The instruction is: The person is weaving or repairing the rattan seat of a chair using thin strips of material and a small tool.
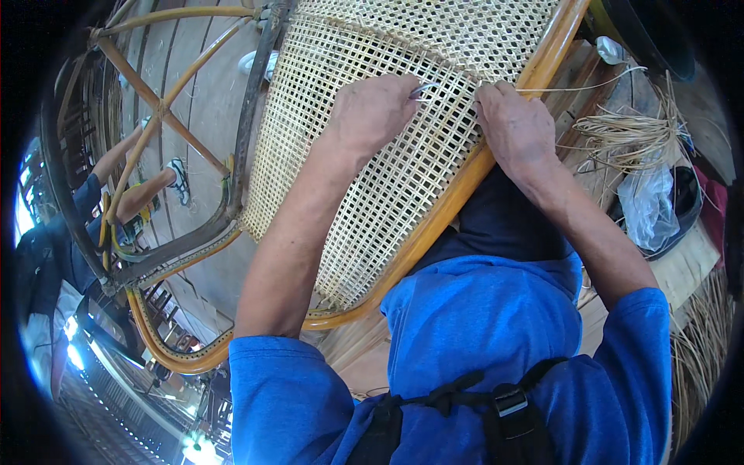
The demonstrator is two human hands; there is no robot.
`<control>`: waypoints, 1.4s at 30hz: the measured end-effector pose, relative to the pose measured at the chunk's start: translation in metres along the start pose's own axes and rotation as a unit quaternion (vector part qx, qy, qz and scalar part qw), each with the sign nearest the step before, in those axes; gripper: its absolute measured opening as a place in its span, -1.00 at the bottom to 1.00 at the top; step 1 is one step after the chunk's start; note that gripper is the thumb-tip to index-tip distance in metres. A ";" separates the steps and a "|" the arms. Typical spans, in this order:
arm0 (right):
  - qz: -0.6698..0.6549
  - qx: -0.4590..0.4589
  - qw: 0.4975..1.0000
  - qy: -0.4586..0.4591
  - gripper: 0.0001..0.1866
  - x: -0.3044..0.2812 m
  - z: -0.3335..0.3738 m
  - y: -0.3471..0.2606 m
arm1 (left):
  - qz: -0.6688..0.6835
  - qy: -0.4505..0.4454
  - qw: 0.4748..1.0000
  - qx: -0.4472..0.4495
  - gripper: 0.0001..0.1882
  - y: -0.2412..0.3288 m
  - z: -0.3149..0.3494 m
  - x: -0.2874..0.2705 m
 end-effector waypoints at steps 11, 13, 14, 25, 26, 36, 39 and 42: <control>0.002 -0.040 0.998 -0.040 -0.92 0.004 -0.006 0.004 | 0.151 -0.057 0.974 -0.159 -0.77 -0.014 -0.006 0.019; 0.002 -0.063 0.997 -0.050 -0.91 0.002 -0.005 0.007 | 0.201 -0.055 0.962 -0.175 -0.75 -0.016 -0.017 0.020; -0.033 -0.058 0.997 -0.044 -0.90 -0.007 -0.006 0.008 | 0.228 -0.096 0.955 -0.164 -0.74 -0.013 -0.021 0.012; -0.032 -0.003 0.999 -0.017 -0.89 0.003 -0.003 0.005 | 0.258 -0.128 0.942 -0.170 -0.78 -0.022 -0.028 0.027; -0.016 -0.014 1.000 -0.017 -0.89 0.004 -0.004 0.005 | 0.240 -0.145 0.944 -0.177 -0.75 -0.021 -0.027 0.023; -0.085 0.021 0.995 -0.057 -0.81 -0.014 -0.010 0.000 | 0.166 -0.160 0.954 -0.190 -0.73 -0.014 -0.021 0.012; -0.063 0.034 0.996 -0.048 -0.81 -0.014 -0.011 0.000 | 0.189 -0.165 0.947 -0.201 -0.70 -0.019 -0.018 0.019; -0.090 0.050 0.993 -0.052 -0.81 -0.012 -0.011 0.004 | 0.237 -0.142 0.941 -0.198 -0.74 -0.018 -0.018 0.021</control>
Point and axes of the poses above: each hand's wrist, its own z-axis away from the middle knuckle, its own x-axis out of the palm, y = z × x, the point moved 6 cm from there along -z, towards the middle knuckle, and after that the axes turned 12 degrees about -z, right-handed, at the moved point
